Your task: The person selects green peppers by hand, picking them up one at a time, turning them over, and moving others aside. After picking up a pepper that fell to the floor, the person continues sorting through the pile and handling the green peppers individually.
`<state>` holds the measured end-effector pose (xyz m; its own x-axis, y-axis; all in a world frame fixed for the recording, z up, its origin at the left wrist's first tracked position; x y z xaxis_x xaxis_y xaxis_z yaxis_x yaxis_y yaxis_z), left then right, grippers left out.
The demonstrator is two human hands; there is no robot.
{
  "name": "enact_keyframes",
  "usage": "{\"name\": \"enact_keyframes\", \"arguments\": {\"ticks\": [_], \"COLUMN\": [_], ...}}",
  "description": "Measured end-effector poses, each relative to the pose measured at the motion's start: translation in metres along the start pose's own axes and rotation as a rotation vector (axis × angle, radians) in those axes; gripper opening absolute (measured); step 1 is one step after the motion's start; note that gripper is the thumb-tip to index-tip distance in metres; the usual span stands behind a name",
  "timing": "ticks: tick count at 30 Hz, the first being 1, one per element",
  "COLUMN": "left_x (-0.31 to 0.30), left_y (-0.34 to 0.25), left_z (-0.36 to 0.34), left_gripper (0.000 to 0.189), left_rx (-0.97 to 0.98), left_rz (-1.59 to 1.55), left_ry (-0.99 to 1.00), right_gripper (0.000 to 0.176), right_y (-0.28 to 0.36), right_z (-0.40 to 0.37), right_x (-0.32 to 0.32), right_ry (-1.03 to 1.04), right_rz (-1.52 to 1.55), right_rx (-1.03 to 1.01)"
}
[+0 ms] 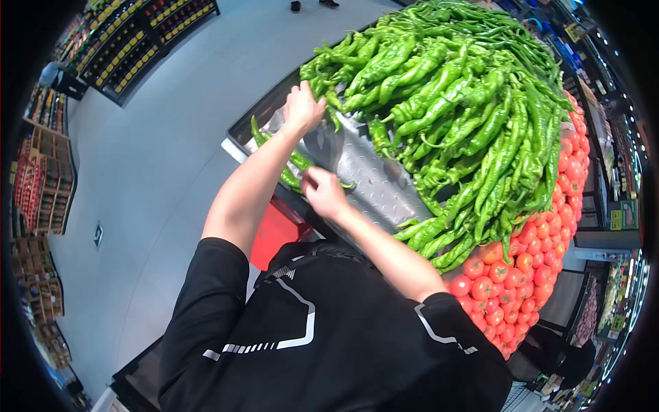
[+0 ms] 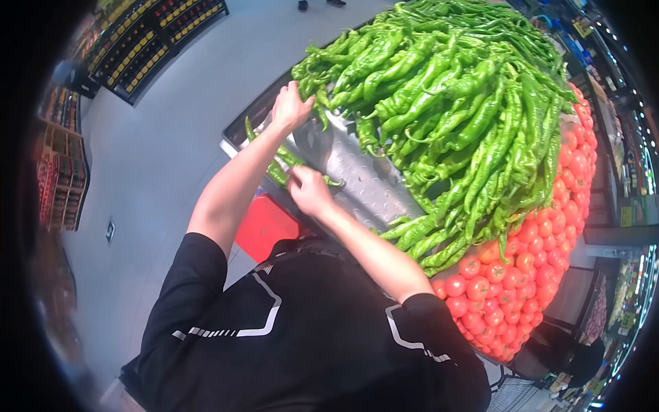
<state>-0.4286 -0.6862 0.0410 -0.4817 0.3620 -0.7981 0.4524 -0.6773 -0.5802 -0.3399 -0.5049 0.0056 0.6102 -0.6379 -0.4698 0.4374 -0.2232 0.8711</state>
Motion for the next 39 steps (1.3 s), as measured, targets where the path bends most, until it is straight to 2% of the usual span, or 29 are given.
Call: {"name": "enact_keyframes", "arguments": {"ticks": [3, 4, 5, 6, 9, 11, 15, 17, 19, 20, 21, 23, 24, 25, 26, 28, 30, 31, 32, 33, 34, 35, 37, 39], "left_x": [-0.019, -0.026, -0.03, -0.035, -0.022, -0.013, -0.003, -0.011, -0.035, -0.043, -0.025, -0.077, -0.082, -0.086, -0.081, -0.084, -0.078, -0.071, -0.057, -0.037, -0.029, -0.022, -0.016, -0.019], "left_y": [-0.043, -0.062, -0.081, -0.101, -0.148, -0.166, -0.191, -0.194, -0.184, -0.174, -0.149, -0.149, -0.138, -0.127, -0.109, -0.085, -0.068, -0.06, -0.049, -0.033, -0.027, -0.02, -0.002, 0.027], "left_z": [0.007, 0.015, 0.021, 0.024, 0.047, 0.049, 0.052, 0.048, 0.042, 0.04, 0.057, 0.003, -0.02, -0.041, -0.057, -0.106, -0.142, -0.154, -0.16, -0.164, -0.166, -0.166, -0.154, -0.14], "left_gripper": [0.041, 0.041, 0.04, 0.038, 0.041, 0.04, 0.036, 0.039, 0.046, 0.05, 0.048, 0.053, 0.059, 0.064, 0.076, 0.08, 0.077, 0.073, 0.06, 0.071, 0.068, 0.065, 0.05, 0.064], "left_rx": [0.315, 0.338, 0.393, 0.443, 0.46, 0.494, 0.57, 0.552, 0.288, 0.317, 0.224, 0.073, 0.095, 0.114, 0.112, 0.095, 0.019, -0.038, -0.079, -0.105, -0.143, -0.179, -0.211, -0.278], "left_rz": [-0.052, -0.062, -0.173, -0.283, -0.146, -0.055, 0.173, 0.161, -0.146, -0.306, -0.505, -0.814, -1.018, -1.224, -1.322, -1.25, -1.15, -1.126, -1.137, -1.177, -1.138, -1.099, -1.088, -1.013], "left_ry": [-0.388, -0.388, -0.319, -0.246, 0.023, 0.05, 0.064, 0.058, 0.005, -0.073, -0.031, 0.05, 0.059, 0.064, 0.104, 0.05, 0.032, 0.038, 0.014, 0.015, 0.024, 0.031, 0.03, -0.071], "right_gripper": [0.017, 0.018, 0.019, 0.019, 0.02, 0.02, 0.019, 0.019, 0.018, 0.019, 0.019, 0.021, 0.019, 0.018, 0.019, 0.032, 0.049, 0.054, 0.058, 0.063, 0.068, 0.068, 0.069, 0.07], "right_y": [0.002, -0.003, -0.007, -0.013, -0.018, -0.006, -0.002, -0.005, -0.006, -0.007, -0.009, -0.021, -0.019, -0.022, -0.024, -0.002, 0.014, 0.016, 0.019, 0.025, 0.032, 0.029, 0.013, -0.013], "right_z": [-0.039, -0.05, -0.06, -0.065, -0.073, -0.077, -0.085, -0.088, -0.085, -0.084, -0.085, -0.082, -0.078, -0.074, -0.067, -0.054, -0.043, -0.038, -0.034, -0.03, -0.024, -0.017, -0.002, 0.016], "right_x": [-0.025, -0.036, -0.042, -0.044, -0.057, -0.057, -0.057, -0.057, -0.061, -0.064, -0.064, -0.061, -0.065, -0.067, -0.071, -0.09, -0.1, -0.096, -0.089, -0.08, -0.074, -0.066, -0.049, -0.039], "right_ry": [0.052, 0.031, 0.012, -0.008, -0.138, -0.085, -0.032, -0.055, -0.069, -0.07, -0.068, -0.156, -0.124, -0.134, -0.197, -0.27, -0.169, -0.098, -0.013, 0.074, 0.089, 0.095, 0.056, 0.033], "right_rz": [0.088, 0.13, 0.18, 0.182, 0.151, 0.15, 0.135, 0.156, 0.175, 0.144, 0.118, 0.156, 0.117, 0.225, 0.268, 0.539, 0.626, 0.518, 0.37, 0.221, 0.036, 0.039, -0.132, -0.242], "right_rx": [0.088, 0.187, 0.296, 0.303, 0.203, 0.283, 0.237, 0.255, 0.269, 0.287, 0.311, 0.253, 0.344, 0.366, 0.32, 0.253, 0.137, 0.143, 0.168, 0.188, 0.158, 0.156, -0.009, -0.007]}}
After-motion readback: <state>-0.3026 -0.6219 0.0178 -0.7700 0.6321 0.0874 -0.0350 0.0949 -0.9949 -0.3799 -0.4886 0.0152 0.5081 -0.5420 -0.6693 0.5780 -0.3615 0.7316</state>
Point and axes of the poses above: each hand's wrist, its own z-axis towards the middle knuckle, its own x-axis out of the palm, y = z × x, the point moved 4 cm from there along z, towards the middle knuckle, and after that the axes turned 3 degrees about x, right-handed, at the moved point
